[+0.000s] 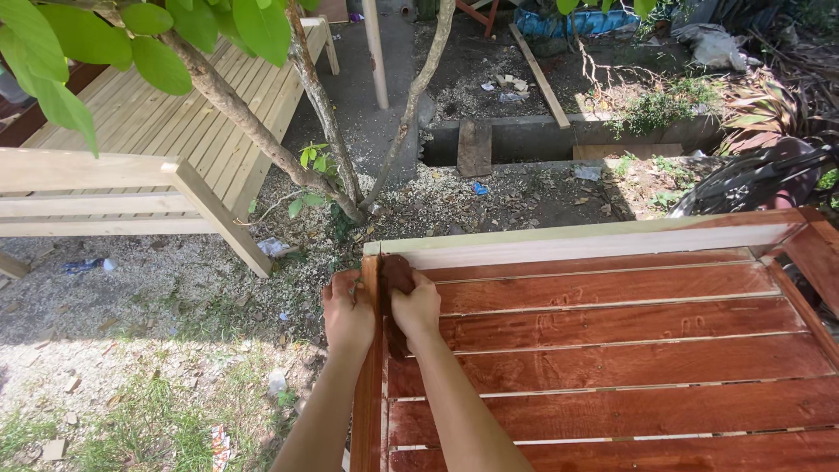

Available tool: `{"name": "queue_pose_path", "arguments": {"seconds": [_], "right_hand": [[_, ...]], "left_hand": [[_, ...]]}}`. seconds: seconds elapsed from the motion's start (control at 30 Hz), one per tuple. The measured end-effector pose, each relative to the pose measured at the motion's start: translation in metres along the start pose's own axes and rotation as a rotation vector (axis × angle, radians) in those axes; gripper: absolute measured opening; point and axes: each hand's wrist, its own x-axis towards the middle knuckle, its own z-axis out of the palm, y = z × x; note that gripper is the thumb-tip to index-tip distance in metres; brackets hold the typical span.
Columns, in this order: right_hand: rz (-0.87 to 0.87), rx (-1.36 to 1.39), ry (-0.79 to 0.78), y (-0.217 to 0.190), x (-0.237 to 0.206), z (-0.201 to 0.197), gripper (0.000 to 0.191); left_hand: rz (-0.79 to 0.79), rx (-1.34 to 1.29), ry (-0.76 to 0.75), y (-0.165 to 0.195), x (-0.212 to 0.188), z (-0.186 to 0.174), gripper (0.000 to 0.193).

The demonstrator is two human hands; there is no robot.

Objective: The person applies reddish-brown wood stain to an unfinished wooden shelf unit using a cloth. They dip the cloth into a bowl of stain, wipe the stained top surface and frame, then rotate the shelf to coat its edges, sides, and lower rails.

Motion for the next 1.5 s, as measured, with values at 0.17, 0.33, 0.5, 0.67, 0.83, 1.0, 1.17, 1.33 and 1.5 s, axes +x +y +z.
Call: {"name": "queue_pose_path", "arguments": {"seconds": [0.17,0.33,0.5,0.67,0.83,1.0,1.17,1.33,1.5], "right_hand": [[-0.209,0.15,-0.013,0.016,0.013,0.004,0.043],[-0.183,-0.141,-0.096,0.038,0.011,-0.004,0.034],[-0.206,-0.103,-0.252,0.007,0.004,-0.039,0.04],[-0.626,-0.582,-0.108,-0.054,0.008,-0.034,0.054],[-0.634,-1.04,-0.139,-0.063,0.006,0.004,0.036],[-0.43,-1.071,-0.176,-0.078,0.056,0.028,0.029],[-0.41,-1.054,-0.072,-0.07,0.062,0.02,0.032],[-0.636,-0.909,0.015,-0.039,0.022,-0.021,0.03],[-0.411,-1.001,-0.06,-0.059,0.03,-0.008,0.028]], "left_hand": [[-0.109,0.081,-0.038,0.0,-0.001,0.001,0.028],[-0.156,0.081,-0.059,0.015,-0.003,-0.003,0.03],[-0.219,0.104,-0.081,0.018,-0.004,-0.002,0.031],[-0.156,-0.094,0.101,-0.002,-0.006,0.01,0.034],[-0.158,-0.143,0.07,-0.001,-0.016,0.018,0.057],[-0.296,0.09,-0.045,0.03,-0.016,0.017,0.065],[-0.28,0.225,-0.096,0.047,-0.014,0.013,0.056],[-0.287,0.185,-0.09,0.05,-0.017,0.017,0.048],[-0.333,0.151,-0.125,0.051,-0.017,0.014,0.048]]}}
